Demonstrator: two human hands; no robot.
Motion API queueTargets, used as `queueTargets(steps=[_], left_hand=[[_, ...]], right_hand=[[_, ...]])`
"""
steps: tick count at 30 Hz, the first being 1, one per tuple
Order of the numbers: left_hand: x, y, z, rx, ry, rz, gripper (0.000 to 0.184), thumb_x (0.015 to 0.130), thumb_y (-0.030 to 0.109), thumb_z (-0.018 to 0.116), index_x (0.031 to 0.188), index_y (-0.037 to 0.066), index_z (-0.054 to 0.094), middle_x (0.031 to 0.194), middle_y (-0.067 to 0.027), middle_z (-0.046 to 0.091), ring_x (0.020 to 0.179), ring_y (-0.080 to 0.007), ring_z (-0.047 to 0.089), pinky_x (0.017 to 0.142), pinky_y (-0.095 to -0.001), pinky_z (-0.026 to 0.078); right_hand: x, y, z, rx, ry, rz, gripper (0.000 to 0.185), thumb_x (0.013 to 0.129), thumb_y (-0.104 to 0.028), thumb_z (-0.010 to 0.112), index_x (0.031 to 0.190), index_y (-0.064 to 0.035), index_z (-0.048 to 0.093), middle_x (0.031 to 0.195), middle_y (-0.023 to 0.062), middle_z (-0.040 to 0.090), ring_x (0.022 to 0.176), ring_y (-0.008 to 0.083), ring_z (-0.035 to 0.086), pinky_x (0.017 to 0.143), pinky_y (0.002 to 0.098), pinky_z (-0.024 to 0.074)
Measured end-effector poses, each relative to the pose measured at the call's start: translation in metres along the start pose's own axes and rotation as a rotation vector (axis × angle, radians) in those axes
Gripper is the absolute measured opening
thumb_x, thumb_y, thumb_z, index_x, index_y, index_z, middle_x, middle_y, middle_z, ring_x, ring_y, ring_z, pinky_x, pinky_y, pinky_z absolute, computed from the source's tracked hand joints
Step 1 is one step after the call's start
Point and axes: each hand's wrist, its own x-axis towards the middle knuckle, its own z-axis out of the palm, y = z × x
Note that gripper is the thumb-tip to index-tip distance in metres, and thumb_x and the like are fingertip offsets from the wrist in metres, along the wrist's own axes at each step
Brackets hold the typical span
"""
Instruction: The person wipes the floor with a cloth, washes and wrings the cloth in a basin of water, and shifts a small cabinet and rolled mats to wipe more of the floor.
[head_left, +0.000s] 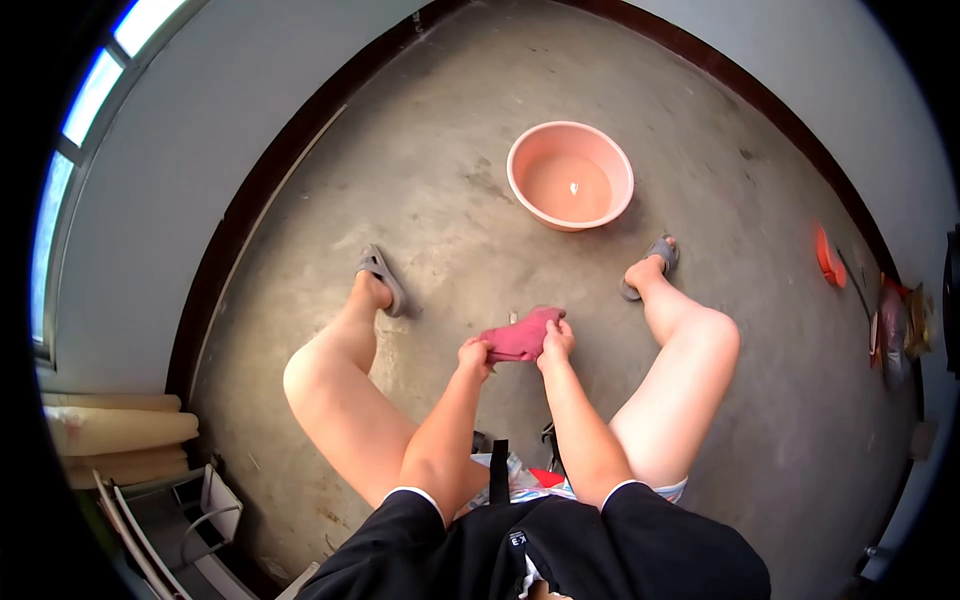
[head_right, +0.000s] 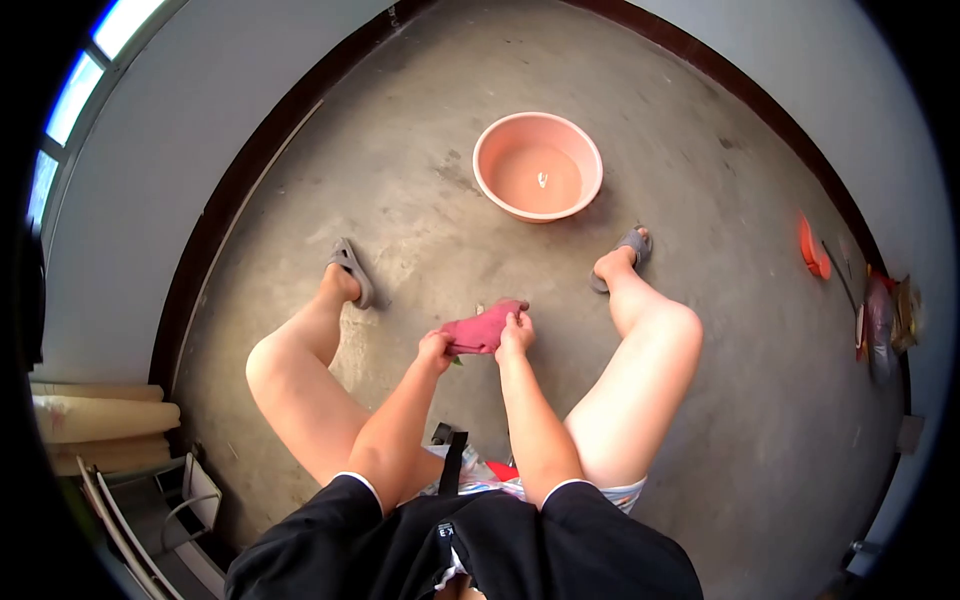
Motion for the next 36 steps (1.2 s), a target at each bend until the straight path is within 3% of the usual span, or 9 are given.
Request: queueTargets(steps=[6, 9, 15, 17, 22, 24, 28, 32, 36], left_hand=[[0.029, -0.008, -0.002, 0.411, -0.023, 0.007, 0.039, 0.078, -0.001, 0.055, 0.116, 0.002, 0.052, 0.087, -0.0106, 0.06, 0.075, -0.0203, 0.06, 0.06, -0.0349, 0.052], [0.078, 0.004, -0.024, 1.087, 0.173, 0.486, 0.051, 0.075, 0.008, 0.062, 0.125, 0.005, 0.05, 0.103, -0.0193, 0.062, 0.098, -0.031, 0.06, 0.081, -0.0372, 0.05], [0.117, 0.116, -0.04, 1.723, 0.405, 0.35, 0.092, 0.072, 0.028, 0.076, 0.145, 0.016, 0.022, 0.149, -0.0215, 0.018, 0.137, -0.036, 0.019, 0.109, -0.0401, 0.028], [0.114, 0.158, -0.035, 1.701, 0.449, 0.266, 0.101, 0.067, 0.031, 0.08, 0.146, 0.018, 0.018, 0.15, -0.0217, 0.011, 0.139, -0.0361, 0.014, 0.11, -0.0416, 0.026], [0.142, 0.168, -0.038, 1.564, 0.438, 0.091, 0.121, 0.054, 0.028, 0.088, 0.148, 0.025, 0.011, 0.152, -0.0215, -0.004, 0.141, -0.0367, 0.004, 0.111, -0.0448, 0.022], [0.144, 0.168, -0.039, 1.505, 0.426, 0.181, 0.125, 0.052, 0.023, 0.089, 0.148, 0.025, 0.01, 0.152, -0.0216, -0.006, 0.141, -0.037, 0.002, 0.111, -0.0453, 0.021], [0.151, 0.165, -0.044, 1.495, 0.422, 0.197, 0.123, 0.054, 0.024, 0.088, 0.148, 0.025, 0.008, 0.151, -0.022, -0.006, 0.141, -0.038, 0.001, 0.111, -0.0459, 0.022], [0.152, 0.167, -0.044, 1.531, 0.421, 0.144, 0.123, 0.055, 0.025, 0.087, 0.148, 0.026, 0.007, 0.151, -0.023, -0.007, 0.14, -0.0391, 0.002, 0.111, -0.0459, 0.024], [0.152, 0.168, -0.041, 1.545, 0.431, 0.111, 0.123, 0.055, 0.026, 0.087, 0.148, 0.027, 0.006, 0.151, -0.0231, -0.007, 0.14, -0.0399, 0.003, 0.11, -0.0464, 0.026]], right_hand=[[0.041, -0.017, 0.011, -0.357, 0.239, -0.763, 0.026, 0.088, -0.011, 0.058, 0.111, 0.0007, 0.059, 0.099, 0.0126, 0.067, 0.083, 0.0223, 0.064, 0.079, 0.0309, 0.0492], [0.059, -0.029, 0.017, -0.659, 0.067, -0.638, 0.034, 0.087, -0.021, 0.059, 0.118, -0.0077, 0.059, 0.115, 0.0156, 0.062, 0.102, 0.0297, 0.059, 0.091, 0.0366, 0.0447], [0.128, 0.013, 0.015, -1.389, 0.084, -0.609, 0.053, 0.087, -0.037, 0.054, 0.137, -0.0247, 0.041, 0.15, 0.0131, 0.024, 0.137, 0.0328, 0.02, 0.109, 0.0497, 0.0212], [0.15, 0.021, 0.014, -1.563, 0.121, -0.585, 0.063, 0.088, -0.042, 0.051, 0.144, -0.0275, 0.027, 0.153, 0.0126, 0.014, 0.141, 0.0315, 0.011, 0.109, 0.0569, 0.0134], [0.152, 0.042, 0.053, -1.671, 0.252, -0.649, 0.06, 0.087, -0.038, 0.053, 0.142, -0.0247, 0.032, 0.152, 0.0121, 0.018, 0.14, 0.0294, 0.016, 0.109, 0.0527, 0.0156], [0.15, 0.043, 0.076, -1.675, -0.247, -0.918, 0.057, 0.088, -0.026, 0.054, 0.141, -0.0209, 0.034, 0.151, 0.0115, 0.021, 0.139, 0.03, 0.019, 0.108, 0.0502, 0.0176], [0.183, 0.044, 0.15, -1.606, -0.417, -0.974, 0.056, 0.088, -0.018, 0.053, 0.141, -0.0173, 0.035, 0.15, 0.0114, 0.024, 0.138, 0.0303, 0.02, 0.108, 0.0486, 0.0181], [0.252, 0.039, 0.257, -1.313, 0.095, -1.004, 0.055, 0.088, -0.017, 0.053, 0.14, -0.0152, 0.035, 0.149, 0.0117, 0.026, 0.137, 0.0284, 0.023, 0.107, 0.0488, 0.0184], [0.278, 0.019, 0.348, -1.389, -0.029, -0.979, 0.052, 0.087, -0.015, 0.053, 0.138, -0.0164, 0.039, 0.148, 0.0089, 0.029, 0.137, 0.0256, 0.024, 0.108, 0.0497, 0.0185]])
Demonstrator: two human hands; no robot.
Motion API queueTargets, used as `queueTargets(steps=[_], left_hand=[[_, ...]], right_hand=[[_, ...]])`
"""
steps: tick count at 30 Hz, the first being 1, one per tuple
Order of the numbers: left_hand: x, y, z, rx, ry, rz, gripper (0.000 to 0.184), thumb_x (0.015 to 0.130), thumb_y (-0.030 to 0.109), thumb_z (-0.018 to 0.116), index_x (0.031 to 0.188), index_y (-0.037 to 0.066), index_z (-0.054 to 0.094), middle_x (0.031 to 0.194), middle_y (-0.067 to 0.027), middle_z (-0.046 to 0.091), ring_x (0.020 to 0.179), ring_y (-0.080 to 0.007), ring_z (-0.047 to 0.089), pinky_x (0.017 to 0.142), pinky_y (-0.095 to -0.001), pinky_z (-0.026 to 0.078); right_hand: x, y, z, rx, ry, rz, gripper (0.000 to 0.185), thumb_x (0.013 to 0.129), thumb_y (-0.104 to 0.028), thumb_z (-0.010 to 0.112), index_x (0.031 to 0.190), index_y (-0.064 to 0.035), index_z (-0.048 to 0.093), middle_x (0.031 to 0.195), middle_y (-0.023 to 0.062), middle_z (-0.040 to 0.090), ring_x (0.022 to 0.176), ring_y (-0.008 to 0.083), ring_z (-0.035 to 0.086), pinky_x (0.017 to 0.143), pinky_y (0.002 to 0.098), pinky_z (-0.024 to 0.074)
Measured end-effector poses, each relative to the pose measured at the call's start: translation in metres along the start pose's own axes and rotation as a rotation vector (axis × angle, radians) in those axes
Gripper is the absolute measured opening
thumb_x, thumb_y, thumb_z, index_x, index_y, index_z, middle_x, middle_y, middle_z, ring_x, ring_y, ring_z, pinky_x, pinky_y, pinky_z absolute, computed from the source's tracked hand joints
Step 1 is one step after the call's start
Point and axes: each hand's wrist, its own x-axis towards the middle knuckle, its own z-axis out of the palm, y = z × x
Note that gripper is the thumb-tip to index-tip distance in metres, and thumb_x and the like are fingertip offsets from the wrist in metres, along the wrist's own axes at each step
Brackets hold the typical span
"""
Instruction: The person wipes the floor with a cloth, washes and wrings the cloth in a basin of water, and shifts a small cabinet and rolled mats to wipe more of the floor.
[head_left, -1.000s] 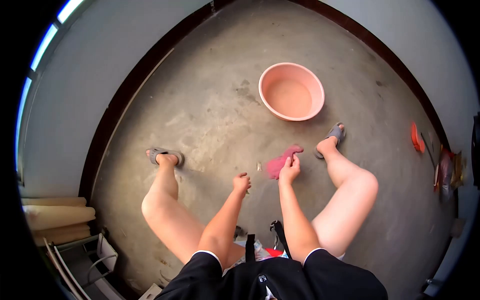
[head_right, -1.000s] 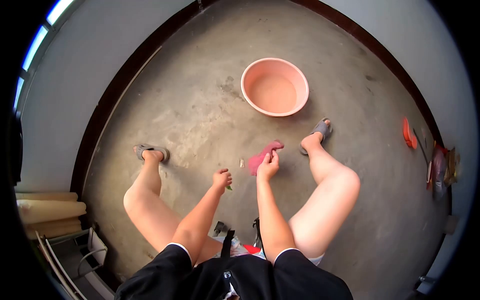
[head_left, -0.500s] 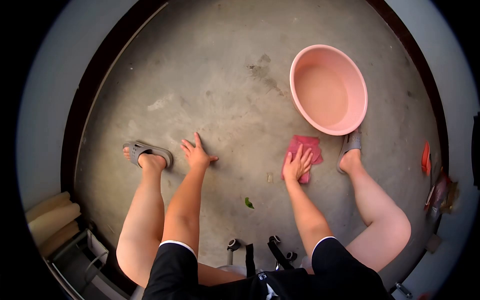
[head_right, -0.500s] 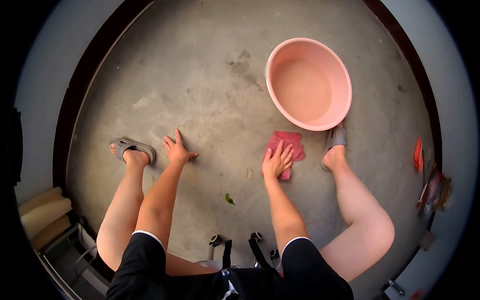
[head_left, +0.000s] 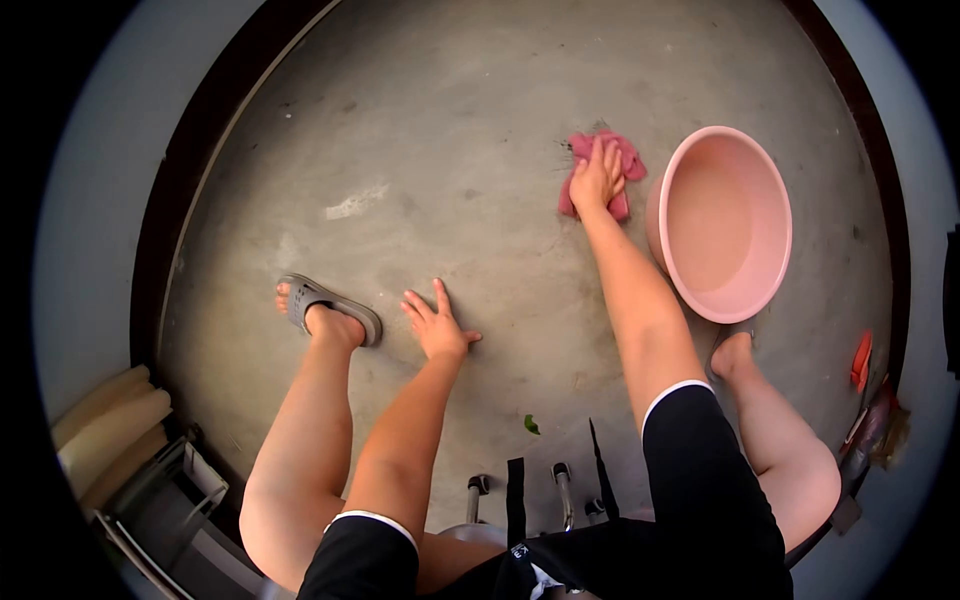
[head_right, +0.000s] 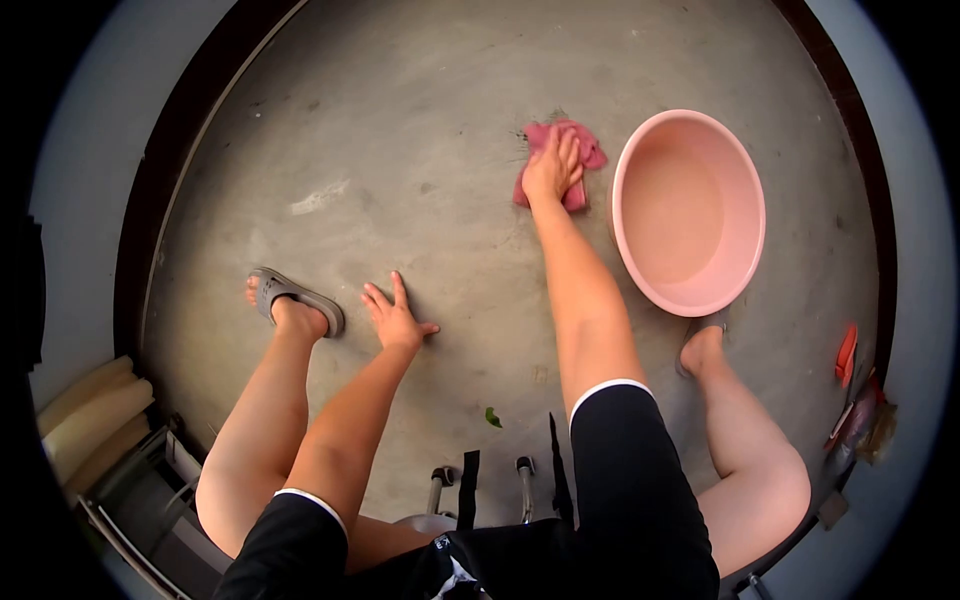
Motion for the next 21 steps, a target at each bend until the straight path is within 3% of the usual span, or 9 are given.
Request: queueTargets(steps=[1, 2, 4, 8, 11, 14, 17, 19, 21], left_hand=[[0.0, 0.001, -0.001, 0.008, -0.007, -0.016, 0.123, 0.054, 0.025, 0.087, 0.148, 0.028, 0.007, 0.151, -0.023, -0.007, 0.14, -0.0402, 0.003, 0.109, -0.0463, 0.027], [0.0, 0.0, -0.002, 0.006, -0.01, -0.016, 0.123, 0.054, 0.025, 0.087, 0.148, 0.028, 0.007, 0.151, -0.023, -0.007, 0.14, -0.0402, 0.003, 0.109, -0.0463, 0.027], [-0.002, 0.001, -0.001, -0.022, 0.007, -0.005, 0.123, 0.054, 0.025, 0.087, 0.148, 0.028, 0.008, 0.151, -0.023, -0.007, 0.14, -0.0404, 0.003, 0.109, -0.046, 0.028], [-0.002, 0.002, -0.004, -0.033, 0.009, 0.0, 0.124, 0.053, 0.025, 0.088, 0.148, 0.028, 0.009, 0.151, -0.0229, -0.007, 0.14, -0.0401, 0.003, 0.109, -0.0456, 0.027], [-0.002, 0.0, -0.001, -0.047, -0.007, -0.006, 0.126, 0.051, 0.025, 0.088, 0.148, 0.027, 0.008, 0.151, -0.0231, -0.008, 0.14, -0.0395, 0.001, 0.111, -0.0427, 0.023], [0.002, -0.001, -0.001, -0.038, -0.004, -0.012, 0.127, 0.05, 0.025, 0.089, 0.148, 0.027, 0.008, 0.151, -0.0232, -0.007, 0.14, -0.0397, 0.002, 0.111, -0.0438, 0.024], [0.0, -0.003, 0.0, -0.049, -0.019, -0.024, 0.126, 0.051, 0.024, 0.089, 0.148, 0.028, 0.008, 0.151, -0.0226, -0.007, 0.14, -0.0397, 0.002, 0.11, -0.045, 0.024], [0.001, -0.002, -0.001, -0.031, -0.001, -0.001, 0.124, 0.052, 0.025, 0.088, 0.148, 0.028, 0.01, 0.151, -0.0245, -0.006, 0.139, -0.0425, 0.003, 0.108, -0.0468, 0.028], [0.001, 0.0, -0.002, -0.045, -0.004, -0.009, 0.123, 0.052, 0.024, 0.088, 0.148, 0.028, 0.01, 0.151, -0.0244, -0.006, 0.139, -0.0421, 0.003, 0.108, -0.0471, 0.028]], right_hand=[[0.006, -0.008, 0.0, -0.001, -0.113, -0.168, 0.052, 0.086, -0.013, 0.054, 0.137, -0.017, 0.04, 0.148, 0.0075, 0.029, 0.137, 0.0247, 0.025, 0.108, 0.0499, 0.0187], [-0.001, -0.012, -0.001, -0.004, -0.115, -0.169, 0.052, 0.086, -0.013, 0.054, 0.137, -0.017, 0.04, 0.148, 0.0075, 0.029, 0.137, 0.0247, 0.025, 0.108, 0.0499, 0.0187], [-0.037, -0.016, -0.01, -0.008, -0.323, -0.527, 0.056, 0.082, -0.01, 0.057, 0.135, -0.0182, 0.042, 0.147, 0.0049, 0.032, 0.136, 0.0232, 0.025, 0.108, 0.0497, 0.0199], [-0.18, 0.022, -0.067, 0.019, -0.575, -0.736, 0.07, 0.071, -0.008, 0.065, 0.136, -0.0202, 0.041, 0.148, 0.0035, 0.029, 0.136, 0.023, 0.026, 0.105, 0.0511, 0.0227], [-0.278, 0.08, -0.101, 0.036, -0.724, -0.861, 0.059, 0.071, -0.009, 0.063, 0.128, -0.0192, 0.051, 0.142, 0.002, 0.038, 0.13, 0.0227, 0.034, 0.103, 0.0478, 0.0275], [-0.288, 0.124, -0.101, 0.047, -0.68, -0.871, 0.055, 0.074, -0.004, 0.057, 0.127, -0.0166, 0.052, 0.14, 0.0059, 0.041, 0.126, 0.0249, 0.038, 0.1, 0.0461, 0.0317], [-0.193, 0.093, -0.091, 0.177, -0.242, -0.401, 0.053, 0.075, 0.002, 0.048, 0.128, -0.0058, 0.049, 0.136, 0.0192, 0.042, 0.124, 0.0357, 0.038, 0.104, 0.045, 0.028], [-0.114, 0.077, -0.049, 0.173, 0.07, -0.161, 0.053, 0.078, -0.001, 0.05, 0.13, -0.0065, 0.046, 0.135, 0.0192, 0.042, 0.126, 0.0373, 0.035, 0.108, 0.0454, 0.023], [-0.049, 0.042, -0.015, 0.07, 0.112, 0.116, 0.056, 0.078, -0.009, 0.055, 0.133, -0.0114, 0.044, 0.14, 0.016, 0.038, 0.131, 0.0346, 0.029, 0.106, 0.0486, 0.0232]])
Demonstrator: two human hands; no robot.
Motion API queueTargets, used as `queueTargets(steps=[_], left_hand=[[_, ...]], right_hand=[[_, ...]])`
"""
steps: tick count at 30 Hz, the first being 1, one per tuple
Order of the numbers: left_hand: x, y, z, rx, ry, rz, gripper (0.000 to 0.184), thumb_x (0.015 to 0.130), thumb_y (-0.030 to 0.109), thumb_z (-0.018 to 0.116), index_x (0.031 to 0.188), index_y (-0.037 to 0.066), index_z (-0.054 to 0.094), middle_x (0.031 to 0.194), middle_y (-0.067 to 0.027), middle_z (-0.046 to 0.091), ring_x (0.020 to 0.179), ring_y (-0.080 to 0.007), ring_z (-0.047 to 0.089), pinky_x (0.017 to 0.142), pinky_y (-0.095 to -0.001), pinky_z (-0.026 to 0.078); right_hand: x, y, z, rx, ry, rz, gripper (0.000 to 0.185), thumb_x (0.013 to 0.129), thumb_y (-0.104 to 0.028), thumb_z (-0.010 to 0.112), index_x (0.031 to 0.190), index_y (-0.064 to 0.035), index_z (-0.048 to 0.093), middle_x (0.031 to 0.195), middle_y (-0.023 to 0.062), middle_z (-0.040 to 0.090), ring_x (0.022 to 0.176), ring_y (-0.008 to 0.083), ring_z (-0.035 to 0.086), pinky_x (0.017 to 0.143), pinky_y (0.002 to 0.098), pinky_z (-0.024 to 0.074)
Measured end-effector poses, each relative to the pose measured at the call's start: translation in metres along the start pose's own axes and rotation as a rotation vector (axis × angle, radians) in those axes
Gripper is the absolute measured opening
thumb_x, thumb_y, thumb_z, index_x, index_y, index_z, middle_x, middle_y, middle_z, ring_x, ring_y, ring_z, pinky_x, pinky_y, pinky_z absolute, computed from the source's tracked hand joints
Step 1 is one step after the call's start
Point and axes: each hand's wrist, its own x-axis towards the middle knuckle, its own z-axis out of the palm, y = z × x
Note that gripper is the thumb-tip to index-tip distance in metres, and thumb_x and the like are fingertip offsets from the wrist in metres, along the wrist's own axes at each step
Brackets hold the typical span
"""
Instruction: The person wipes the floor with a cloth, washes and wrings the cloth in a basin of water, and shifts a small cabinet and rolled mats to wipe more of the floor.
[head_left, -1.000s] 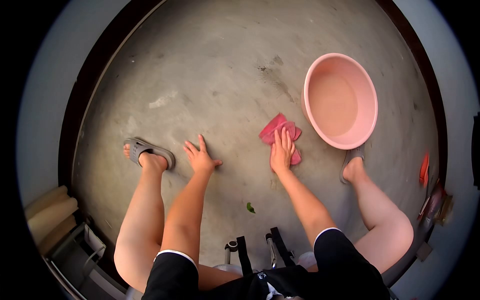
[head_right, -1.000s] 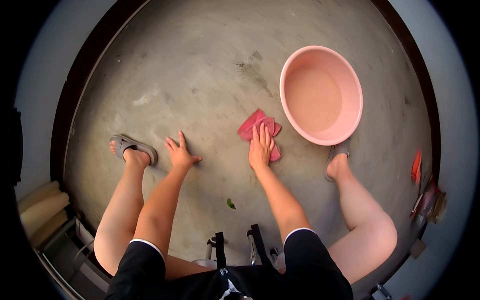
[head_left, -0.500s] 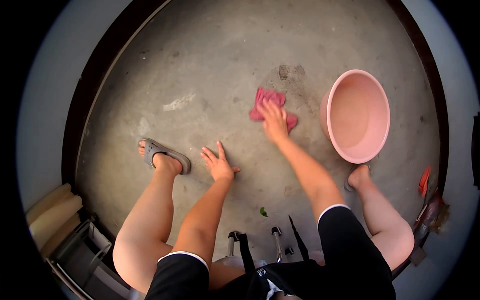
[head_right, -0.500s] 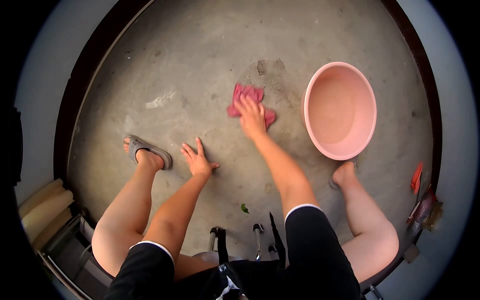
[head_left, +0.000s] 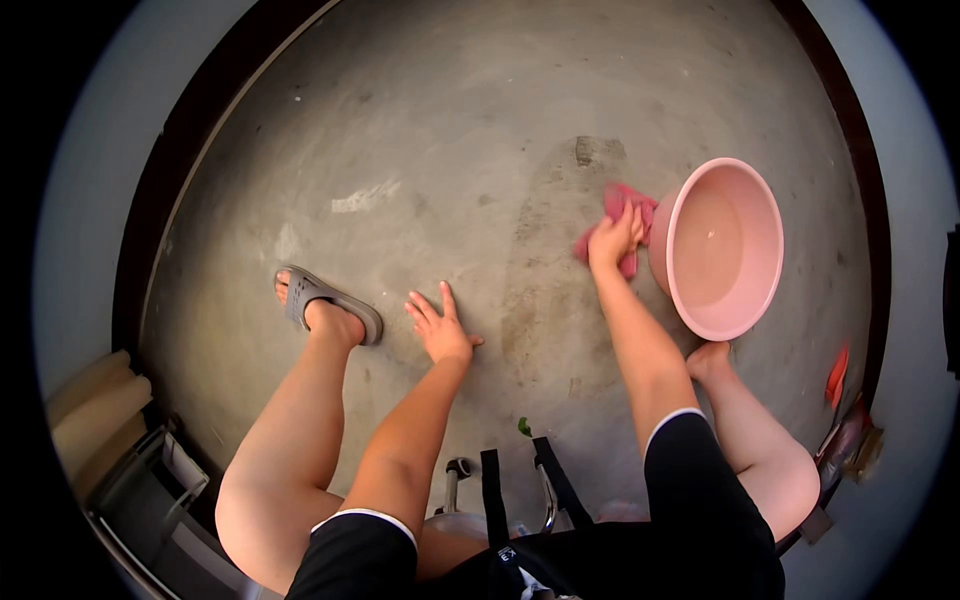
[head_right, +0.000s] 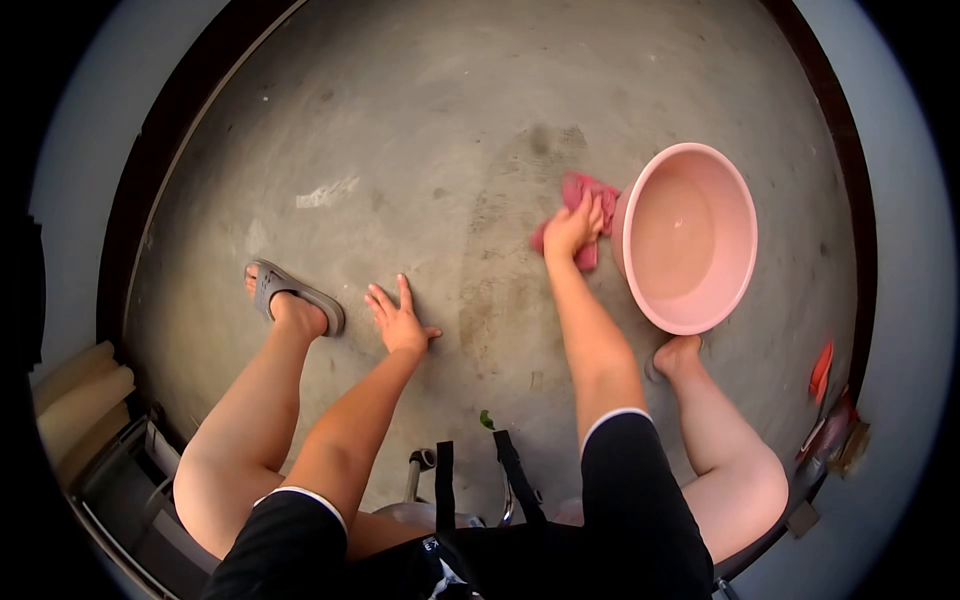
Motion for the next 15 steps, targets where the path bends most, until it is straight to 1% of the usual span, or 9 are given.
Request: queueTargets(steps=[2, 4, 7, 8, 9, 10, 11, 13, 15], left_hand=[[-0.001, -0.001, -0.001, -0.003, -0.011, 0.0, 0.123, 0.052, 0.024, 0.088, 0.148, 0.028, 0.01, 0.151, -0.0242, -0.006, 0.139, -0.0418, 0.003, 0.108, -0.0474, 0.028], [-0.002, 0.002, -0.004, -0.01, -0.004, -0.002, 0.122, 0.052, 0.023, 0.088, 0.147, 0.028, 0.011, 0.151, -0.0237, -0.006, 0.14, -0.0411, 0.003, 0.108, -0.0479, 0.029], [-0.003, 0.003, -0.005, 0.003, -0.006, -0.015, 0.122, 0.053, 0.022, 0.088, 0.147, 0.028, 0.012, 0.151, -0.0233, -0.006, 0.14, -0.041, 0.003, 0.108, -0.0477, 0.029], [-0.004, 0.004, -0.006, 0.002, -0.004, -0.014, 0.122, 0.053, 0.022, 0.088, 0.147, 0.028, 0.012, 0.151, -0.0233, -0.006, 0.14, -0.041, 0.003, 0.108, -0.0477, 0.029], [-0.004, 0.005, -0.008, -0.001, -0.002, -0.009, 0.121, 0.053, 0.022, 0.087, 0.147, 0.028, 0.012, 0.151, -0.0236, -0.005, 0.139, -0.0414, 0.003, 0.108, -0.0482, 0.029], [-0.004, 0.005, -0.008, -0.005, -0.002, -0.006, 0.121, 0.053, 0.022, 0.087, 0.147, 0.028, 0.012, 0.151, -0.0239, -0.005, 0.139, -0.0418, 0.004, 0.108, -0.0487, 0.029], [-0.002, 0.003, -0.005, -0.005, -0.001, -0.005, 0.121, 0.053, 0.022, 0.087, 0.147, 0.028, 0.012, 0.151, -0.0239, -0.005, 0.139, -0.0418, 0.004, 0.108, -0.0487, 0.029], [0.002, 0.0, 0.006, -0.01, 0.038, 0.005, 0.121, 0.053, 0.021, 0.087, 0.147, 0.027, 0.013, 0.15, -0.0247, -0.004, 0.139, -0.0431, 0.005, 0.107, -0.05, 0.029], [-0.003, 0.003, -0.004, -0.016, 0.019, 0.007, 0.121, 0.053, 0.021, 0.087, 0.147, 0.027, 0.013, 0.15, -0.0253, -0.004, 0.139, -0.0437, 0.005, 0.107, -0.0505, 0.029]], right_hand=[[0.031, -0.056, 0.028, -0.014, -0.05, 0.035, 0.057, 0.078, -0.01, 0.055, 0.134, -0.0131, 0.043, 0.143, 0.0141, 0.035, 0.133, 0.0336, 0.027, 0.105, 0.0517, 0.0226], [0.029, -0.094, 0.051, -0.064, -0.192, -0.29, 0.059, 0.079, -0.009, 0.057, 0.135, -0.016, 0.042, 0.145, 0.0143, 0.032, 0.134, 0.0332, 0.026, 0.104, 0.0521, 0.0243], [-0.027, -0.12, 0.047, -0.083, -0.523, -0.764, 0.064, 0.076, -0.008, 0.06, 0.136, -0.0188, 0.042, 0.146, 0.0092, 0.032, 0.134, 0.0268, 0.027, 0.106, 0.0513, 0.0231], [-0.059, -0.115, 0.027, -0.082, -0.61, -0.943, 0.066, 0.074, -0.009, 0.061, 0.136, -0.0195, 0.042, 0.146, 0.007, 0.032, 0.134, 0.0242, 0.028, 0.106, 0.0505, 0.0229], [-0.09, -0.099, 0.011, -0.026, -0.605, -1.03, 0.067, 0.072, -0.011, 0.063, 0.135, -0.0202, 0.043, 0.145, 0.0032, 0.034, 0.133, 0.0206, 0.03, 0.106, 0.0487, 0.0233], [-0.119, -0.077, -0.003, -0.02, -0.629, -1.067, 0.064, 0.073, -0.012, 0.062, 0.134, -0.02, 0.044, 0.144, 0.0022, 0.036, 0.131, 0.0199, 0.032, 0.106, 0.0478, 0.0243], [-0.144, -0.056, -0.025, 0.009, -0.711, -1.082, 0.062, 0.074, -0.011, 0.06, 0.134, -0.0195, 0.045, 0.144, 0.0014, 0.036, 0.131, 0.0192, 0.033, 0.105, 0.0475, 0.0249], [-0.184, -0.01, -0.069, 0.053, -0.805, -1.085, 0.05, 0.075, -0.01, 0.058, 0.124, -0.0177, 0.053, 0.138, 0.001, 0.043, 0.125, 0.0187, 0.039, 0.101, 0.045, 0.0302], [-0.205, 0.038, -0.104, 0.128, -0.936, -1.08, 0.04, 0.074, -0.01, 0.058, 0.114, -0.0149, 0.059, 0.131, 0.002, 0.049, 0.121, 0.0185, 0.044, 0.098, 0.043, 0.0338]])
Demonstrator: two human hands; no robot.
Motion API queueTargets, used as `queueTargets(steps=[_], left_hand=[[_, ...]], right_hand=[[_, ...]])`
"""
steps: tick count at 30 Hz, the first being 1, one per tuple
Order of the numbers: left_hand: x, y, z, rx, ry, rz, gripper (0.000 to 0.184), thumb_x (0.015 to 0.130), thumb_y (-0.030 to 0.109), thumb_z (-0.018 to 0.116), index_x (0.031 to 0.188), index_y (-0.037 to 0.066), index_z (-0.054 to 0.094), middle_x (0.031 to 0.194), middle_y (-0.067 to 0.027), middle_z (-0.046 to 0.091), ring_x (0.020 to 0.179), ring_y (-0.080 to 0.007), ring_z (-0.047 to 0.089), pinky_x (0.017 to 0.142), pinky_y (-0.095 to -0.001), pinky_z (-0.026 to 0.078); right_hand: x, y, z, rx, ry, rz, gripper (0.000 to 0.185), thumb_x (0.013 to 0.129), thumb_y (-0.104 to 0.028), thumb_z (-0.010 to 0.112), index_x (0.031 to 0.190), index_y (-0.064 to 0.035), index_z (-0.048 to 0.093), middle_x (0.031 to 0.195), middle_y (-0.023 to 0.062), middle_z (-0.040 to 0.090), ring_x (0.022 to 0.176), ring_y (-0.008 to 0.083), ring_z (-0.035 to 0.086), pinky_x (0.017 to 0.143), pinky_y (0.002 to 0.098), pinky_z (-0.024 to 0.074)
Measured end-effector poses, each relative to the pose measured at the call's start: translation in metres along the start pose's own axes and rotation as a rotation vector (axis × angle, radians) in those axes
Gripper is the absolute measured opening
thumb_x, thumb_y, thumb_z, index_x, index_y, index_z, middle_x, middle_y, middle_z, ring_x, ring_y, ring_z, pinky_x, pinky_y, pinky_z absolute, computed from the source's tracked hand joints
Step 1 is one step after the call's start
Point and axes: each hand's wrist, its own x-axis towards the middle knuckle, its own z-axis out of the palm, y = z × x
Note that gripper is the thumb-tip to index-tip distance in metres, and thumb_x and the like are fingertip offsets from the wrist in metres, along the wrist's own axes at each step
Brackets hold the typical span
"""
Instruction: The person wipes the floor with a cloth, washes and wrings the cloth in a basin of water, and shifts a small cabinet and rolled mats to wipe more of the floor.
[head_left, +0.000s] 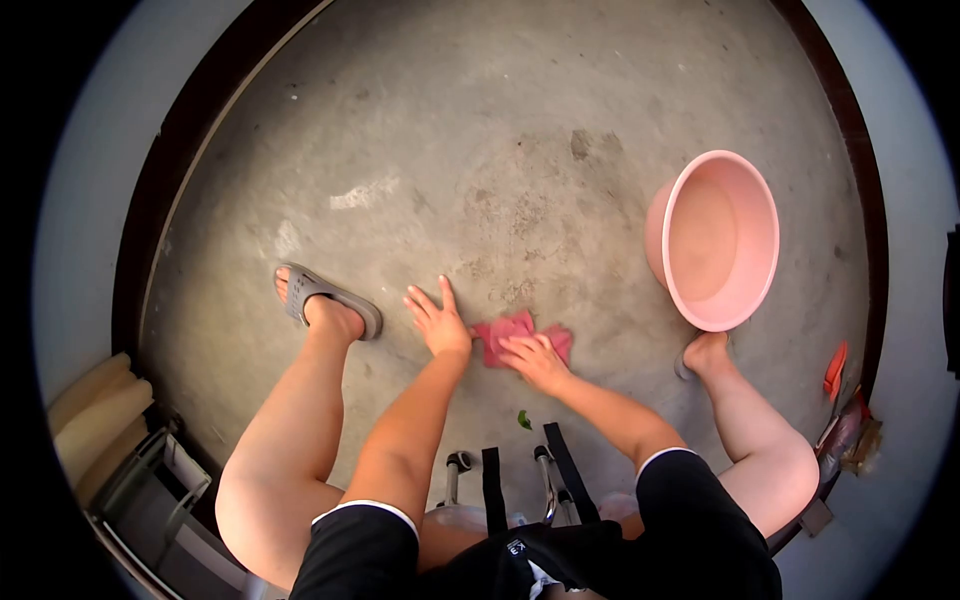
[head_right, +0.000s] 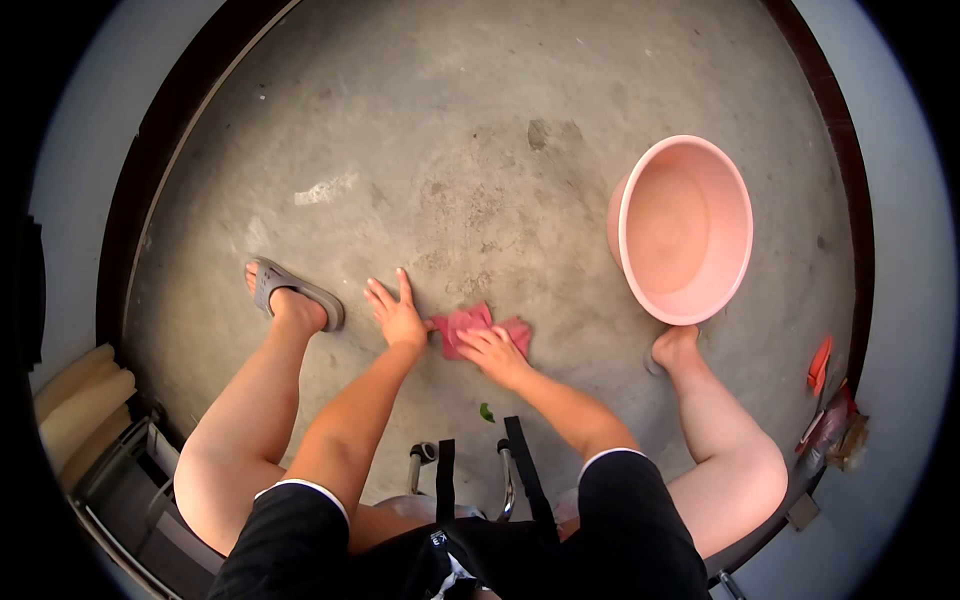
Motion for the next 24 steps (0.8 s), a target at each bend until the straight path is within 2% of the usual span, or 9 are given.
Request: queueTargets(steps=[4, 6, 8, 10, 12, 15, 18, 22, 24], left_hand=[[0.003, -0.002, 0.004, 0.001, -0.016, 0.0, 0.126, 0.05, 0.021, 0.089, 0.148, 0.028, 0.01, 0.15, -0.0258, -0.006, 0.139, -0.0438, 0.003, 0.108, -0.0504, 0.029], [0.002, -0.002, 0.002, 0.005, -0.024, -0.002, 0.124, 0.051, 0.02, 0.088, 0.147, 0.027, 0.011, 0.15, -0.0259, -0.005, 0.139, -0.044, 0.004, 0.108, -0.0503, 0.029], [0.001, 0.0, 0.0, 0.012, -0.024, 0.005, 0.123, 0.052, 0.019, 0.088, 0.147, 0.027, 0.011, 0.15, -0.026, -0.004, 0.138, -0.0442, 0.005, 0.108, -0.0501, 0.029], [0.001, 0.001, -0.001, 0.019, -0.025, -0.01, 0.124, 0.052, 0.02, 0.088, 0.147, 0.027, 0.01, 0.15, -0.0255, -0.005, 0.139, -0.0436, 0.005, 0.108, -0.0491, 0.029], [-0.002, 0.003, 0.0, 0.042, -0.023, -0.007, 0.124, 0.052, 0.021, 0.088, 0.147, 0.027, 0.01, 0.15, -0.0256, -0.005, 0.139, -0.0433, 0.005, 0.108, -0.0485, 0.029], [-0.001, 0.002, 0.0, 0.084, -0.012, -0.01, 0.125, 0.051, 0.024, 0.089, 0.147, 0.028, 0.01, 0.15, -0.0256, -0.004, 0.139, -0.0429, 0.006, 0.107, -0.0478, 0.031], [0.001, 0.002, 0.003, 0.11, 0.003, -0.001, 0.125, 0.051, 0.026, 0.089, 0.148, 0.028, 0.009, 0.15, -0.0253, -0.004, 0.139, -0.0426, 0.007, 0.107, -0.0472, 0.032], [0.003, 0.002, 0.005, 0.104, 0.011, 0.0, 0.126, 0.051, 0.027, 0.089, 0.148, 0.028, 0.009, 0.151, -0.0245, -0.003, 0.139, -0.0423, 0.008, 0.106, -0.0465, 0.032], [0.004, 0.003, 0.005, 0.107, 0.01, 0.0, 0.125, 0.051, 0.026, 0.089, 0.148, 0.028, 0.009, 0.151, -0.0246, -0.003, 0.139, -0.0421, 0.007, 0.106, -0.0465, 0.032]], right_hand=[[-0.042, 0.033, -0.03, 0.14, -0.063, -0.03, 0.035, 0.07, -0.004, 0.059, 0.104, -0.0122, 0.061, 0.124, 0.0072, 0.054, 0.116, 0.024, 0.047, 0.097, 0.0427, 0.0363], [-0.015, 0.063, -0.072, -0.082, 0.315, 0.087, 0.047, 0.067, 0.0, 0.06, 0.111, -0.0131, 0.059, 0.128, 0.0118, 0.05, 0.116, 0.0316, 0.045, 0.098, 0.0437, 0.0364], [0.024, 0.085, -0.116, -0.161, 0.406, 0.497, 0.065, 0.066, -0.002, 0.062, 0.128, -0.0181, 0.049, 0.139, 0.0116, 0.038, 0.122, 0.0341, 0.037, 0.101, 0.0461, 0.0312], [0.045, 0.131, -0.106, -0.164, 0.451, 0.853, 0.062, 0.069, -0.008, 0.064, 0.127, -0.0217, 0.049, 0.138, 0.0078, 0.039, 0.124, 0.0316, 0.035, 0.102, 0.049, 0.0261], [0.063, 0.114, -0.085, -0.206, 0.527, 0.977, 0.057, 0.07, -0.012, 0.065, 0.124, -0.0238, 0.051, 0.137, 0.005, 0.041, 0.125, 0.0297, 0.034, 0.102, 0.0516, 0.0229], [0.05, 0.04, -0.031, -0.231, 0.377, 0.687, 0.049, 0.071, -0.013, 0.065, 0.118, -0.0217, 0.055, 0.131, 0.0047, 0.045, 0.12, 0.0287, 0.037, 0.1, 0.053, 0.0246], [-0.01, -0.029, 0.051, -0.139, 0.278, 0.332, 0.023, 0.074, -0.011, 0.058, 0.095, -0.0188, 0.062, 0.117, 0.0019, 0.05, 0.109, 0.0245, 0.044, 0.092, 0.0529, 0.0306], [-0.037, -0.061, 0.031, 0.127, 0.133, 0.247, 0.012, 0.072, -0.01, 0.057, 0.081, -0.0173, 0.061, 0.1, 0.0024, 0.055, 0.1, 0.0255, 0.048, 0.089, 0.0491, 0.0327], [-0.026, -0.03, -0.018, -0.066, 0.332, 0.247, 0.011, 0.072, -0.009, 0.057, 0.077, -0.0177, 0.061, 0.097, 0.0025, 0.057, 0.098, 0.026, 0.049, 0.089, 0.0478, 0.0333]])
